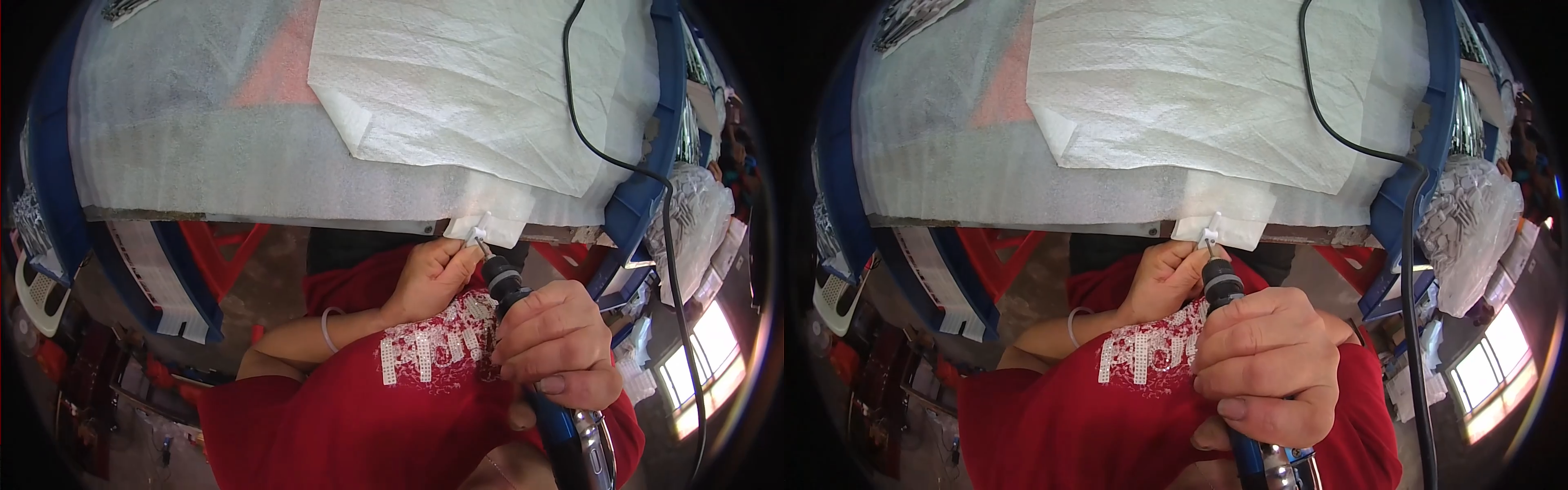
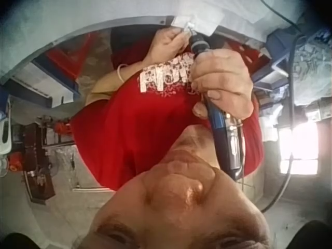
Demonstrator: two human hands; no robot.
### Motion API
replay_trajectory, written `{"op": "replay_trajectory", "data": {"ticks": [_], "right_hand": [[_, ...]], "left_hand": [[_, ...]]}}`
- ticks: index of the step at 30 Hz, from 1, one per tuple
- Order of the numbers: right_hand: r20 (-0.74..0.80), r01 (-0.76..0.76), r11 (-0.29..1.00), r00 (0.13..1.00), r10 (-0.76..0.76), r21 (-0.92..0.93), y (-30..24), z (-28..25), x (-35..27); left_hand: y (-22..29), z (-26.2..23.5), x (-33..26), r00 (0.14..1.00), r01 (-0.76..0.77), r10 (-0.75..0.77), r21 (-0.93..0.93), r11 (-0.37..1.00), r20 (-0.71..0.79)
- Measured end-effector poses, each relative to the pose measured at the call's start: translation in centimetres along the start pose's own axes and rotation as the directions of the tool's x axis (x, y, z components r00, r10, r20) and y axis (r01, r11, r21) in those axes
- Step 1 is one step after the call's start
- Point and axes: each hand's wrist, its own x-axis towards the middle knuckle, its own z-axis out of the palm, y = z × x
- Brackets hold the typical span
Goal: Using a rotary tool to polish or debur small hardware components at a workbench.
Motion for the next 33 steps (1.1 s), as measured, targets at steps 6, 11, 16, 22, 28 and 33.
{"op": "replay_trajectory", "data": {"ticks": [6,11,16,22,28,33], "right_hand": [[-0.025,-0.008,1.000,1.000,0.008,-0.004,-0.1,0.3,0.3],[-0.001,-0.012,1.000,1.000,0.012,-0.013,-0.2,0.4,0.1],[-0.020,0.039,0.998,0.999,-0.040,-0.058,-1.1,-0.3,-0.5],[-0.030,0.042,0.998,0.999,-0.044,-0.054,-1.2,-0.4,-0.7],[-0.040,0.023,0.997,0.999,-0.026,-0.073,-1.1,-0.4,-0.5],[-0.034,-0.015,0.998,0.999,0.013,-0.061,-1.0,-0.2,-0.2]], "left_hand": [[0.1,0.3,0.0,1.000,0.011,-0.012,-0.046,0.999,-0.009],[0.6,0.4,-0.2,0.999,0.035,-0.037,-0.087,0.996,-0.011],[1.1,0.7,-0.3,0.999,0.030,-0.027,-0.142,0.989,0.019],[0.7,0.4,-0.3,0.999,0.034,-0.030,-0.127,0.991,0.032],[1.0,0.6,-0.3,0.999,0.044,-0.040,-0.143,0.989,0.032],[0.8,0.4,-0.2,0.999,0.042,-0.037,-0.141,0.989,0.033]]}}
